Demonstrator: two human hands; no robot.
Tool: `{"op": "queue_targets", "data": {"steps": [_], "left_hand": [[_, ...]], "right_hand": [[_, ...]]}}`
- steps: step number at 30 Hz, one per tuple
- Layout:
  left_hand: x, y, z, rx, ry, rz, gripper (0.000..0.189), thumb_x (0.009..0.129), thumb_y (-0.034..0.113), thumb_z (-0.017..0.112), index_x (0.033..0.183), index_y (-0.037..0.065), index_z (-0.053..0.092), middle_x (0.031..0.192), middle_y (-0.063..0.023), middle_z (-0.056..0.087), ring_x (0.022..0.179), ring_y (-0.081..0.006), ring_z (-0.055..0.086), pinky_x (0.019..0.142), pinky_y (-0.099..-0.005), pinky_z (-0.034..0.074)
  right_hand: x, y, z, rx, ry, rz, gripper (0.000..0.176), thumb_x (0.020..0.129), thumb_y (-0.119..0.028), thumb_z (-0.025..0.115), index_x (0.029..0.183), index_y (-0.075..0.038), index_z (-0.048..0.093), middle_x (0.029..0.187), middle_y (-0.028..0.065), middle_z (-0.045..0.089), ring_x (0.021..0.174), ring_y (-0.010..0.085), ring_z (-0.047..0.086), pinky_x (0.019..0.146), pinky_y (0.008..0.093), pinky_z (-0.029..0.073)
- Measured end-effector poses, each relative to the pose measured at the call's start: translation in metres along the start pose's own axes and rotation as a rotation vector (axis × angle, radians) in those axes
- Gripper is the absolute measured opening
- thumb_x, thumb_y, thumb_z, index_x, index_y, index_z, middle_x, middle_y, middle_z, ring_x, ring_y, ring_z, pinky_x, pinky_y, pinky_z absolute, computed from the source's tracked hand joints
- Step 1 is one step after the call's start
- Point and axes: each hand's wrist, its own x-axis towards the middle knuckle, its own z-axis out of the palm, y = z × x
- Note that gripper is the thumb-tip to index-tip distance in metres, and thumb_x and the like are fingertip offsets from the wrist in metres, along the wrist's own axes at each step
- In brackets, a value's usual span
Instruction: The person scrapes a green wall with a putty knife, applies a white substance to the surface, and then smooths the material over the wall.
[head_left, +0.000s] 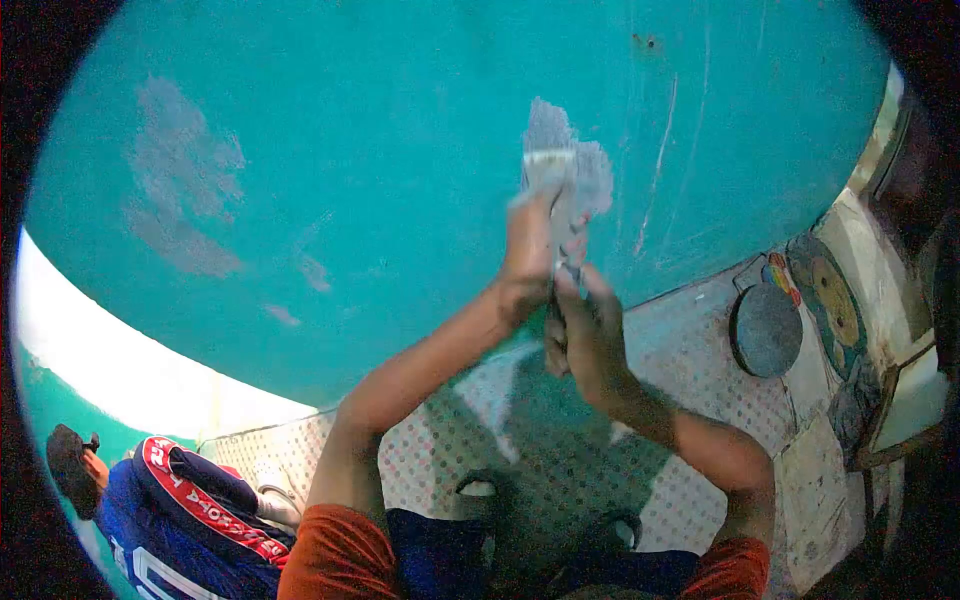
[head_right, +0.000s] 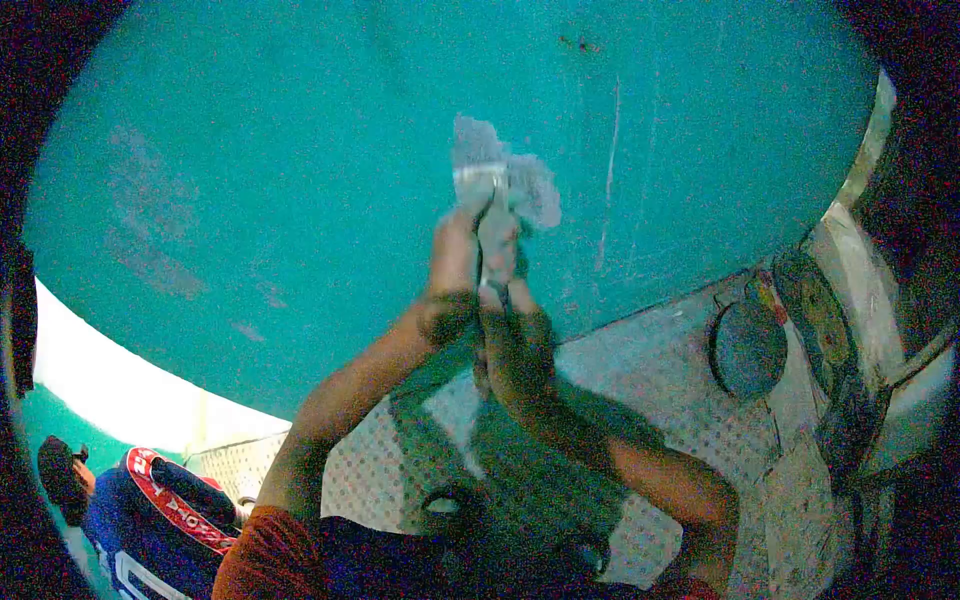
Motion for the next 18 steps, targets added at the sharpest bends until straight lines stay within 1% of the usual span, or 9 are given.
{"op": "queue_targets", "data": {"steps": [3, 5, 7, 9, 11, 12, 14, 15, 18], "left_hand": [[-0.006, 0.033, 0.026, -0.059, -0.154, 0.07, 0.036, 0.087, 0.04, 0.045, 0.091, 0.005, 0.052, 0.059, -0.0009, 0.047, 0.038, -0.0109, 0.039, 0.033, -0.0251, 0.03], [-0.017, 0.02, 0.019, 0.001, -0.069, 0.027, 0.034, 0.087, 0.039, 0.045, 0.092, 0.006, 0.052, 0.058, -0.0005, 0.046, 0.039, -0.0098, 0.039, 0.034, -0.0246, 0.03], [-0.025, 0.005, 0.016, 0.086, 0.025, 0.026, 0.034, 0.088, 0.039, 0.045, 0.09, 0.006, 0.051, 0.058, 0.0001, 0.046, 0.04, -0.0084, 0.038, 0.035, -0.0238, 0.031], [-0.018, 0.014, 0.019, 0.02, -0.075, 0.013, 0.033, 0.088, 0.037, 0.044, 0.089, 0.005, 0.051, 0.056, 0.0001, 0.045, 0.041, -0.0088, 0.039, 0.036, -0.0241, 0.032], [-0.01, 0.03, 0.027, -0.043, -0.144, 0.014, 0.032, 0.088, 0.036, 0.044, 0.088, 0.005, 0.052, 0.056, -0.0003, 0.046, 0.04, -0.01, 0.041, 0.035, -0.0246, 0.032], [-0.012, 0.033, 0.031, -0.105, -0.171, 0.054, 0.031, 0.088, 0.035, 0.044, 0.085, 0.006, 0.052, 0.055, -0.0002, 0.044, 0.039, -0.01, 0.039, 0.036, -0.0249, 0.032], [-0.026, 0.018, 0.027, 0.032, 0.001, 0.039, 0.031, 0.088, 0.035, 0.044, 0.082, 0.006, 0.051, 0.056, -0.0003, 0.045, 0.04, -0.0089, 0.038, 0.036, -0.0245, 0.031], [-0.027, 0.014, 0.026, 0.105, 0.075, 0.041, 0.03, 0.088, 0.035, 0.043, 0.081, 0.006, 0.05, 0.057, -0.0003, 0.045, 0.04, -0.0083, 0.037, 0.036, -0.0242, 0.031], [-0.014, 0.017, 0.021, 0.096, -0.056, 0.045, 0.029, 0.088, 0.035, 0.044, 0.082, 0.007, 0.049, 0.06, -0.0007, 0.047, 0.04, -0.0083, 0.037, 0.036, -0.0238, 0.031]], "right_hand": [[-0.003, -0.041, 0.009, 0.085, 0.015, 0.056, 0.024, 0.091, -0.033, 0.045, 0.088, -0.009, 0.041, 0.052, -0.0016, 0.037, 0.032, 0.0082, 0.034, 0.028, 0.0243, 0.029], [-0.01, -0.011, 0.002, 0.042, 0.017, 0.029, 0.025, 0.091, -0.032, 0.045, 0.095, -0.008, 0.043, 0.052, -0.0018, 0.037, 0.033, 0.0083, 0.034, 0.028, 0.0244, 0.028], [-0.012, -0.011, -0.001, 0.034, 0.0, -0.018, 0.028, 0.091, -0.032, 0.045, 0.105, -0.008, 0.042, 0.052, -0.0019, 0.036, 0.033, 0.0084, 0.033, 0.028, 0.0245, 0.028], [-0.015, -0.017, -0.002, 0.056, -0.03, -0.022, 0.037, 0.091, -0.033, 0.045, 0.118, -0.008, 0.04, 0.052, -0.0019, 0.036, 0.033, 0.0084, 0.033, 0.028, 0.0246, 0.028], [-0.011, -0.037, 0.001, 0.086, -0.028, 0.038, 0.045, 0.091, -0.033, 0.046, 0.126, -0.01, 0.033, 0.052, -0.0019, 0.036, 0.032, 0.0085, 0.032, 0.028, 0.0247, 0.027], [-0.009, -0.043, 0.003, 0.096, -0.032, 0.067, 0.049, 0.09, -0.033, 0.046, 0.131, -0.01, 0.03, 0.052, -0.0019, 0.036, 0.032, 0.0085, 0.032, 0.028, 0.0247, 0.027], [-0.013, -0.015, 0.0, 0.066, -0.007, 0.061, 0.039, 0.09, -0.032, 0.046, 0.121, -0.009, 0.037, 0.052, -0.0018, 0.035, 0.032, 0.0088, 0.032, 0.028, 0.025, 0.027], [-0.013, -0.012, 0.0, 0.053, 0.007, 0.042, 0.034, 0.091, -0.032, 0.045, 0.116, -0.009, 0.04, 0.052, -0.0018, 0.035, 0.032, 0.0089, 0.032, 0.029, 0.0251, 0.027], [-0.012, -0.02, -0.001, 0.041, 0.014, 0.001, 0.022, 0.091, -0.029, 0.044, 0.099, -0.009, 0.042, 0.052, -0.0019, 0.035, 0.032, 0.0093, 0.032, 0.029, 0.0258, 0.028]]}}
